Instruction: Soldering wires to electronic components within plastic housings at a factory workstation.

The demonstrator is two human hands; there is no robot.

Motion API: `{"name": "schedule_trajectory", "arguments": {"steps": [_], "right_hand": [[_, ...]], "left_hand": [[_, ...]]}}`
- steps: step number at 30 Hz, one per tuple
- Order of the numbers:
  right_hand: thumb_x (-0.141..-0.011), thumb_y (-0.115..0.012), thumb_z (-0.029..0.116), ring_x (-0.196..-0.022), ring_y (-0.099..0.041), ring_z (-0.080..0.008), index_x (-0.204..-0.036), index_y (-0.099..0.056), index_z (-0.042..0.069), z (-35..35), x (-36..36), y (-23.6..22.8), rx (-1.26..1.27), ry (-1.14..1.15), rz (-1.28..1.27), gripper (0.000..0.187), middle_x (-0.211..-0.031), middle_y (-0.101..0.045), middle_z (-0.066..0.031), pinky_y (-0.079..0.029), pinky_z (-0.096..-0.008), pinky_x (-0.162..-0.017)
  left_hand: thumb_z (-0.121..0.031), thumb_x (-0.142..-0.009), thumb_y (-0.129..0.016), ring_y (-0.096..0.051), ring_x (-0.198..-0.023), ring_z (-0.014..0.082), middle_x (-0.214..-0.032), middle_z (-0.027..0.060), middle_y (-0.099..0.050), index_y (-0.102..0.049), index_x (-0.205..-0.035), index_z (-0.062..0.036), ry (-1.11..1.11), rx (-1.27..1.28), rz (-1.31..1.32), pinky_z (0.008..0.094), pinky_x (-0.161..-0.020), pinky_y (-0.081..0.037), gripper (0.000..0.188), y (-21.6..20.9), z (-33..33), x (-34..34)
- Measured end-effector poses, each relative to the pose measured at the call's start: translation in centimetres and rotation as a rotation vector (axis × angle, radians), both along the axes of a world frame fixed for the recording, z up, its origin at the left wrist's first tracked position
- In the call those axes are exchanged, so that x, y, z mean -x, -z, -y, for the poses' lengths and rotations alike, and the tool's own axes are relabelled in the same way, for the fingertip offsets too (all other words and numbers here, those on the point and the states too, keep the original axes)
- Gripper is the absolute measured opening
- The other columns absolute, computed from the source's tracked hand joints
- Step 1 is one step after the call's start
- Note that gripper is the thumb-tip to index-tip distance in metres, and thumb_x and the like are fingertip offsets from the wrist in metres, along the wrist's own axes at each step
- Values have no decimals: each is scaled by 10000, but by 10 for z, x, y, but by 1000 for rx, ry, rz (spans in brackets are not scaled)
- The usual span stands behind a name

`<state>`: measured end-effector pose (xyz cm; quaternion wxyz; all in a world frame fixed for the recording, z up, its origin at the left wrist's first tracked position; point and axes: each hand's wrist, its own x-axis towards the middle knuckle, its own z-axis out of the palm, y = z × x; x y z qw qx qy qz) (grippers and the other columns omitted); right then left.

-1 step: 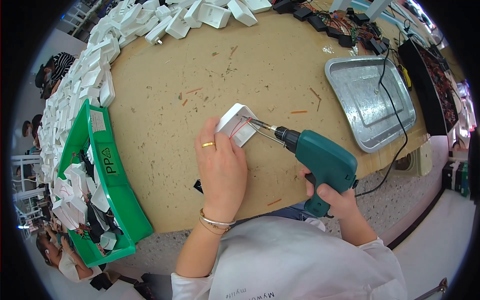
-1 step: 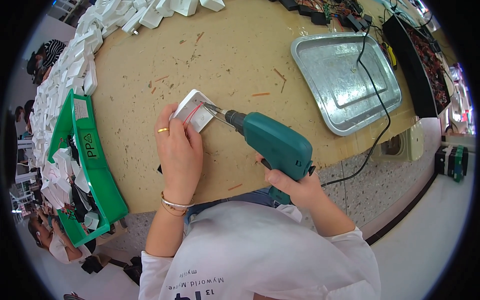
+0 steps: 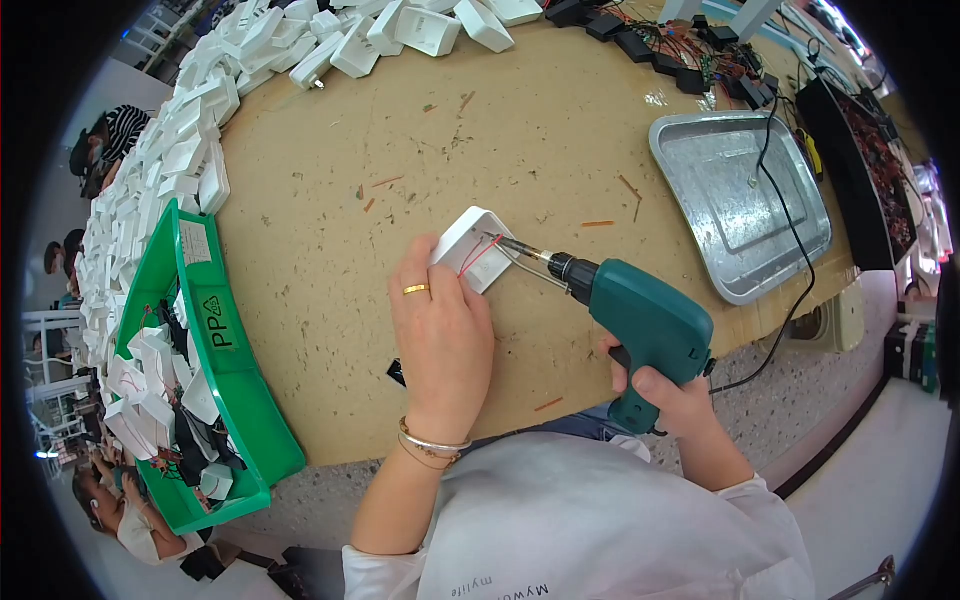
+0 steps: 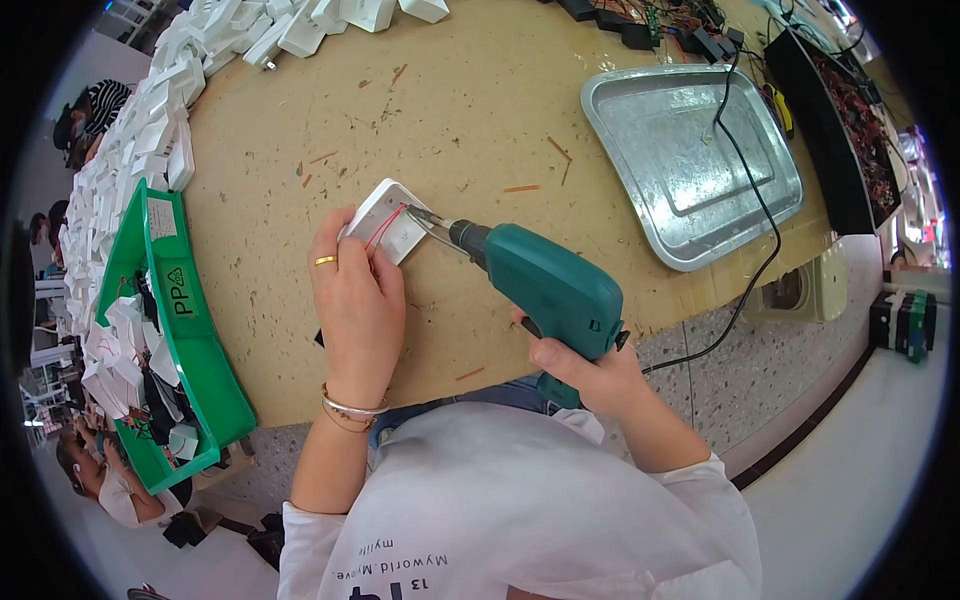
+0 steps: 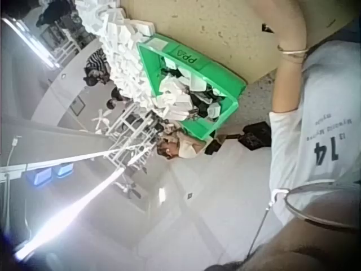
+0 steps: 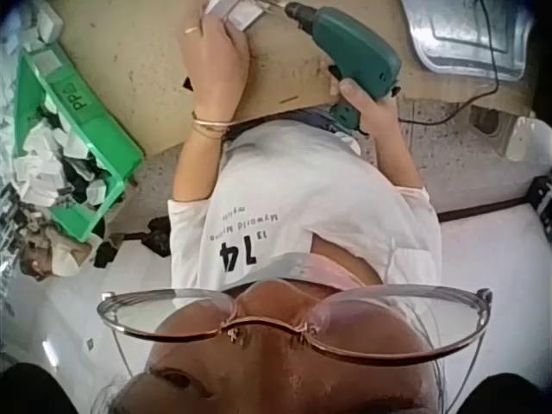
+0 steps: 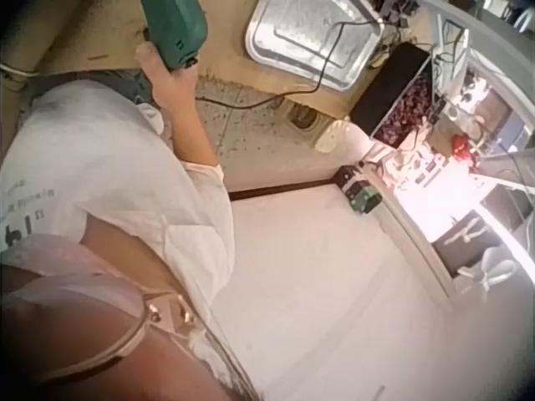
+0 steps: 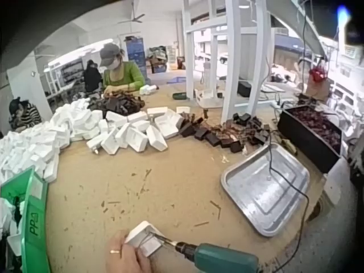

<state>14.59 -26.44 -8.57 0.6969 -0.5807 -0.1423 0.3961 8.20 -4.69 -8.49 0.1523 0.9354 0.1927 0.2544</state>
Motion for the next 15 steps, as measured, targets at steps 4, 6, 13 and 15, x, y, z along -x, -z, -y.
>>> {"name": "schedule_trajectory", "arguments": {"steps": [4, 6, 13, 15], "right_hand": [[-803, -668, 310, -742, -543, -130, -1222, -482, -34, 0, 0, 4, 8, -15, 10, 573, -1072, -569, -133, -435, -270, -701], [-807, -665, 306, -747, -543, -128, -1219, -483, -32, 0, 0, 4, 12, -21, 11, 563, -1068, -566, -128, -432, -268, -705], [-839, -646, 247, -764, -551, -129, -1188, -495, -22, 0, 1, 5, 59, -10, 19, 466, -1053, -562, -119, -447, -272, -697], [-841, -646, 243, -767, -553, -130, -1182, -497, -21, 0, 2, 6, 61, -12, 19, 456, -1049, -562, -117, -450, -271, -695]], "left_hand": [[31, -805, -540, -503, -1024, 380, -1160, 220, -489, -465, -827, 52, 2, 5, 14, 412, -826, -450, 80, 0, 0, 0], [31, -804, -540, -503, -1024, 380, -1158, 220, -489, -465, -827, 52, 1, 7, 14, 412, -827, -449, 81, 0, 0, 0], [44, -753, -576, -499, -999, 366, -1175, 207, -464, -488, -808, 71, 1, -10, -2, 410, -832, -455, 108, 0, 0, 0], [38, -777, -559, -499, -1017, 373, -1166, 212, -476, -477, -818, 61, 0, 0, 2, 412, -832, -452, 94, 0, 0, 0]]}}
